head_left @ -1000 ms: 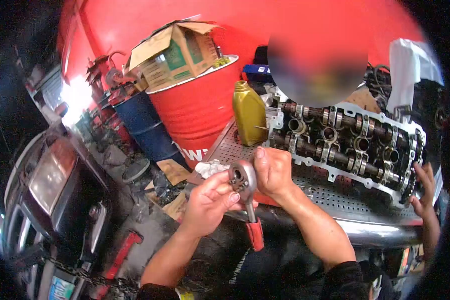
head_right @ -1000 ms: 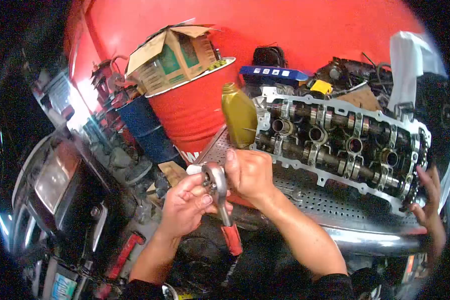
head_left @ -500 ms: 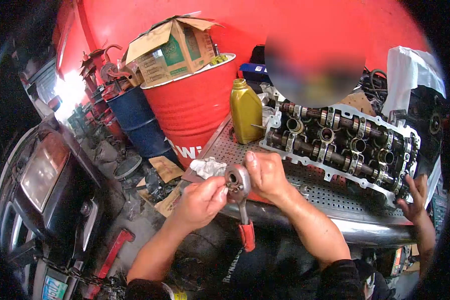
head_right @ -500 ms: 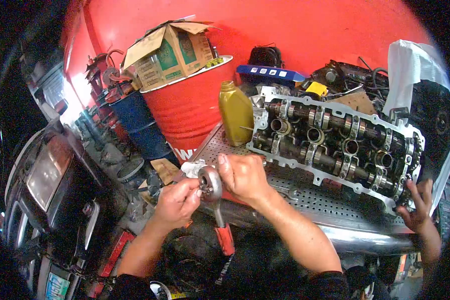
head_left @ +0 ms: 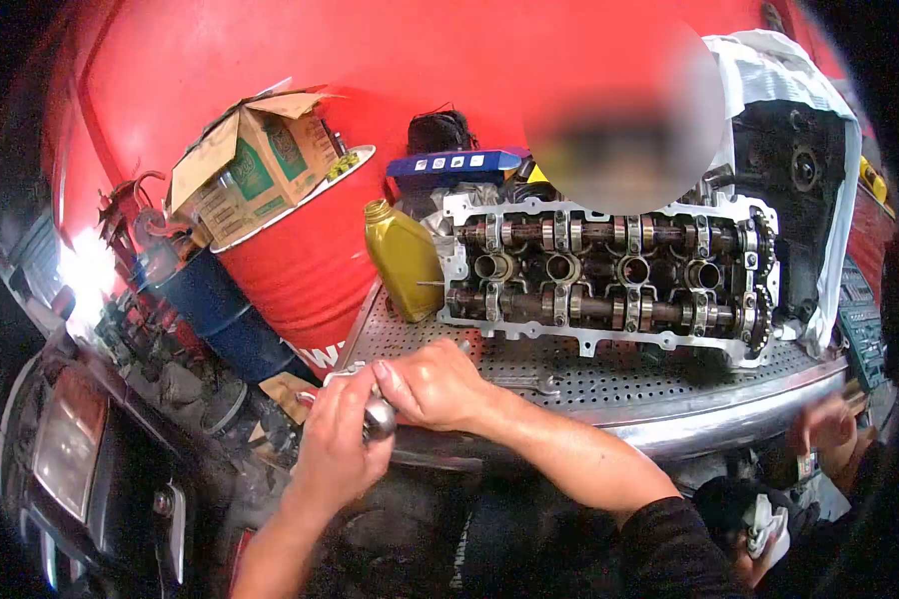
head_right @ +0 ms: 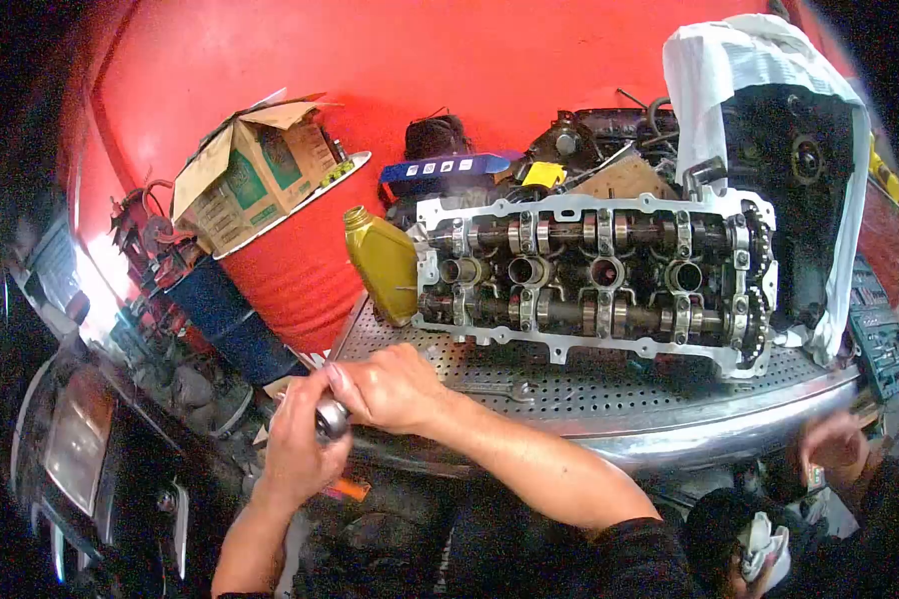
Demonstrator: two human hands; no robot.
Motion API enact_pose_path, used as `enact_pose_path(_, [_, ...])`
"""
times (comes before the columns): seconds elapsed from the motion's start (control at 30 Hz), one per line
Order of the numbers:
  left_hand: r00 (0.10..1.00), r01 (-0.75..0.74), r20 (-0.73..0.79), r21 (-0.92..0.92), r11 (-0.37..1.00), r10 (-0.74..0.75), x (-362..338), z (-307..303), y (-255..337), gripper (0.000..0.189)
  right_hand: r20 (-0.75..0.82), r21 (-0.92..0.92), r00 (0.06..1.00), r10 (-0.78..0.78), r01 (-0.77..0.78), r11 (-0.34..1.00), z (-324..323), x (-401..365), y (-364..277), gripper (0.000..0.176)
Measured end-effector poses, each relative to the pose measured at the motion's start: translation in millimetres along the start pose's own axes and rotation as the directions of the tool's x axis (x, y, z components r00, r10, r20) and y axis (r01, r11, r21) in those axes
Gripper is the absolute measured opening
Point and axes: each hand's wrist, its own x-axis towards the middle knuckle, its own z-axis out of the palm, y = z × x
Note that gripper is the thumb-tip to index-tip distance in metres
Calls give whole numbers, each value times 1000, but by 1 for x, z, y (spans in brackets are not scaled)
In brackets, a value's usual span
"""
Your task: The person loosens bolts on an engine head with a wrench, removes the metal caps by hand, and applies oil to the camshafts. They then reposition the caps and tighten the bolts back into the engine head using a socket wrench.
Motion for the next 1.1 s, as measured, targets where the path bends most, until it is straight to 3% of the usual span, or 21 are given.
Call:
enact_pose_path(0.07, [968, 113, -208, -132, 985, -139, 8, 8, 19, 48, -165, -33, 978, -124, 120, 992, -6, 12, 0, 23])
enact_pose_path(0.17, [870, 193, -323, -472, 860, -373, 22, 26, 8, 41, -387, -138, 859, -334, 304, 943, -15, 43, 3, 22])
enact_pose_path(0.23, [855, 218, -344, -440, 871, -388, 49, 24, 5, 34, -481, -163, 815, -323, 280, 946, -18, 62, 16, 30])
enact_pose_path(0.3, [892, 182, -352, -291, 939, -282, 75, 22, -7, 31, -578, -118, 774, -260, 236, 965, -24, 75, 26, 31])
enact_pose_path(0.4, [934, 161, -258, -315, 936, -247, 105, 21, -8, 30, -564, -71, 816, -126, 104, 992, -34, 73, 43, 32])
enact_pose_path(0.5, [969, 126, -175, -251, 960, -173, 116, 26, -17, 31, -617, -59, 775, -136, 126, 990, -40, 68, 52, 31])
enact_pose_path(0.53, [974, 126, -155, -238, 963, -166, 119, 26, -20, 30, -637, -56, 748, -187, 197, 979, -39, 68, 56, 28])
enact_pose_path(0.73, [999, -36, -18, -31, 999, 35, 145, 7, -29, 36, -661, -100, 737, -144, 104, 990, -37, 76, 59, 30])
enact_pose_path(0.83, [880, -472, 70, 223, 853, 469, 170, -2, -43, 35, -719, -135, 680, -141, 62, 989, -35, 79, 62, 28])
enact_pose_path(1.0, [637, -766, 283, 339, 546, 717, 198, -19, -34, 25, -810, -140, 576, -112, -4, 990, -36, 77, 57, 26])
enact_pose_path(1.1, [757, -652, 219, 328, 684, 616, 191, -13, -24, 24, -824, -88, 563, -67, -10, 996, -34, 79, 61, 31])
